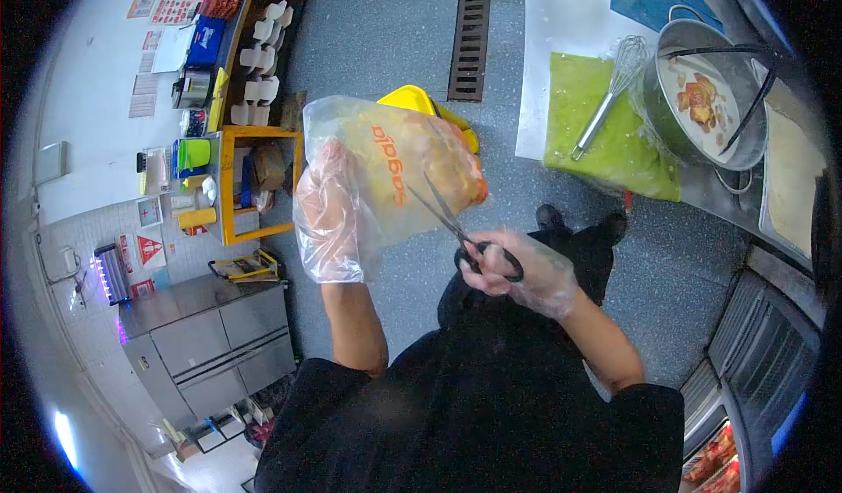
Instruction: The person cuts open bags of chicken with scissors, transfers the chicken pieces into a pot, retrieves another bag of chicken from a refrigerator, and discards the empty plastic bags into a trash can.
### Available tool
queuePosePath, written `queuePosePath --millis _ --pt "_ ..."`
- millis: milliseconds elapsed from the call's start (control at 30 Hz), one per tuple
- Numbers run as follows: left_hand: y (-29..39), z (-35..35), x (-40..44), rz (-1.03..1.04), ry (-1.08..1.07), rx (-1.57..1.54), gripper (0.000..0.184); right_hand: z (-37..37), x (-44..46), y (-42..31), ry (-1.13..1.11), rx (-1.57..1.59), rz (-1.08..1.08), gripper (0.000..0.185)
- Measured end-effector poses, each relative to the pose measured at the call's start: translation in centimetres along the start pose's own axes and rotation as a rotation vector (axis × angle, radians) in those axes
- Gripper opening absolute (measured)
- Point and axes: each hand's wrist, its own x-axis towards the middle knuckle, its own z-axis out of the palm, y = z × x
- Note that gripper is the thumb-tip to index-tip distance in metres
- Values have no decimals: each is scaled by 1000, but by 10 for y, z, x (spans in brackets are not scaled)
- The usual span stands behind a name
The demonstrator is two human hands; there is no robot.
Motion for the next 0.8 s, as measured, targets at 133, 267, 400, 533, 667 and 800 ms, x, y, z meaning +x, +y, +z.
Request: queuePosePath --millis 133,267,400,533,667,800 --pt "-2 0 -6 8 -6 36 40 3 -10 -1 18 -1 71 29" --pt "-4 0 -9 21 -10 109 40 5 -10 5 -42 43 97 29" --pt "4 3 -18 5 -15 86 39 5 -6 15 -34 154 68 33" --pt "5 5 -27 -2 -5 75 38 9 1 20 -44 357 -26 36" --pt "0 7 -34 40 37 56 38 8 9 28 -66 284 -88 41" --pt "4 3 -30 6 38 15 37 10 8 20 -72 131 -81 60"
